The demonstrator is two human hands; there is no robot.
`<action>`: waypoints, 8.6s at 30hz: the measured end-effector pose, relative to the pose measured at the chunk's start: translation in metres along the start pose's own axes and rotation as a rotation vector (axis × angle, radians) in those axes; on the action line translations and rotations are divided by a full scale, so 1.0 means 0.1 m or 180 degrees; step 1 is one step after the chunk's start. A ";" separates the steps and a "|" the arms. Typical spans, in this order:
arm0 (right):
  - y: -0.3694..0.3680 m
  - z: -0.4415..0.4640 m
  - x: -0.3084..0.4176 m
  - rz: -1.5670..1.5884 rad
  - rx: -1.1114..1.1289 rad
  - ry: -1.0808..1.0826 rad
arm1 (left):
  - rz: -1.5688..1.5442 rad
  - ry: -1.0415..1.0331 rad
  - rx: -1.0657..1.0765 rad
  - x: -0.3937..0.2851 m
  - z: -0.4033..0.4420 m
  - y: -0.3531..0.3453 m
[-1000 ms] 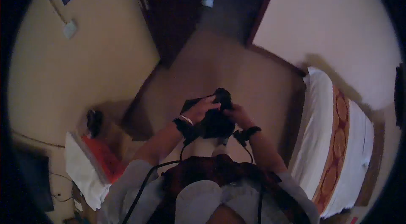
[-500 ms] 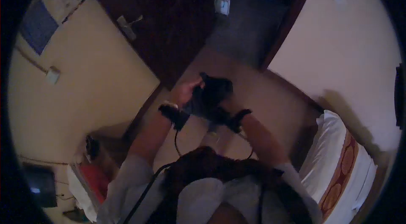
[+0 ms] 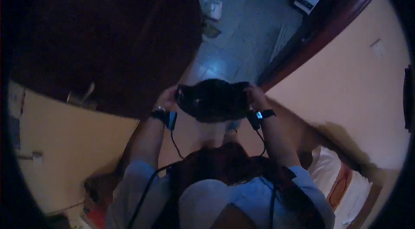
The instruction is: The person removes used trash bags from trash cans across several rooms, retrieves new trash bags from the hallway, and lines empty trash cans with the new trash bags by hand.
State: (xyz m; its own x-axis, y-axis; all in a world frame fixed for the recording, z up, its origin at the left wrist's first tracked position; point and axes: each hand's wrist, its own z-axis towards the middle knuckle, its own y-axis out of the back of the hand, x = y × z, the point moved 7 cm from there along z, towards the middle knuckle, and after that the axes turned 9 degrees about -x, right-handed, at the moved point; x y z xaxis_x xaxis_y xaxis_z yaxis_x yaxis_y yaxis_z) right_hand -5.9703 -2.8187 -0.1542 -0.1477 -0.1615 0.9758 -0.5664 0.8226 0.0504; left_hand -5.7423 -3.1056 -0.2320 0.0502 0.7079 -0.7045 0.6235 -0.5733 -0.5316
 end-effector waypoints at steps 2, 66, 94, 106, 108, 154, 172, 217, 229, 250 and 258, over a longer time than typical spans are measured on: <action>-0.30 -0.57 -0.07 0.0989 0.0030 -0.1503 | 0.0185 -0.0035 -0.0250 0.10 -0.54 0.06; 1.64 8.80 2.29 0.0771 0.0266 -0.0958 | 0.0731 0.0921 0.0049 -2.43 8.38 -5.32; 1.77 11.22 2.27 0.1714 0.0406 -0.1285 | 0.0404 -0.0951 -0.2829 -5.14 8.66 -3.97; 1.67 11.19 2.82 0.1884 0.0655 -0.0808 | -0.0132 -0.2208 -0.2233 -5.58 8.39 -4.13; 1.47 11.09 3.03 0.1956 0.1031 -0.0826 | 0.0034 -0.2323 -0.2297 -5.59 8.44 -4.21; 2.14 11.25 2.28 -0.0147 0.0117 -0.0925 | 0.1294 0.0108 -0.0181 -3.29 9.89 -5.16; 3.14 11.18 1.80 0.0814 -0.0504 -0.1165 | -0.0396 0.0081 -0.0696 -3.53 9.57 -4.98; 2.36 18.05 2.61 -0.0808 0.0908 -0.0116 | -0.0094 0.0525 -0.0754 -6.09 16.98 -5.75; 3.10 20.20 2.14 0.0495 -0.0806 -0.1090 | -0.0333 0.0333 -0.0855 -5.76 19.99 -6.52; 3.33 20.72 1.66 -0.1925 0.1183 -0.1285 | 0.5386 0.2132 -0.1463 -3.82 15.22 -4.54; 3.16 20.28 1.53 -0.1544 0.2184 -0.3001 | 0.2387 0.2048 -0.2791 -4.05 13.68 -5.69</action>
State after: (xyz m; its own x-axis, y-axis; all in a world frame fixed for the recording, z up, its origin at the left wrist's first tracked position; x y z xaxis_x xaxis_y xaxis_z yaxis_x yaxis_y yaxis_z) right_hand -7.8165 -3.6890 -0.4204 -0.1665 -0.9244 0.3431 -0.9858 0.1639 -0.0367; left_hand -7.1846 -3.6309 -0.2873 0.8097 0.5457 -0.2157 0.5651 -0.6261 0.5372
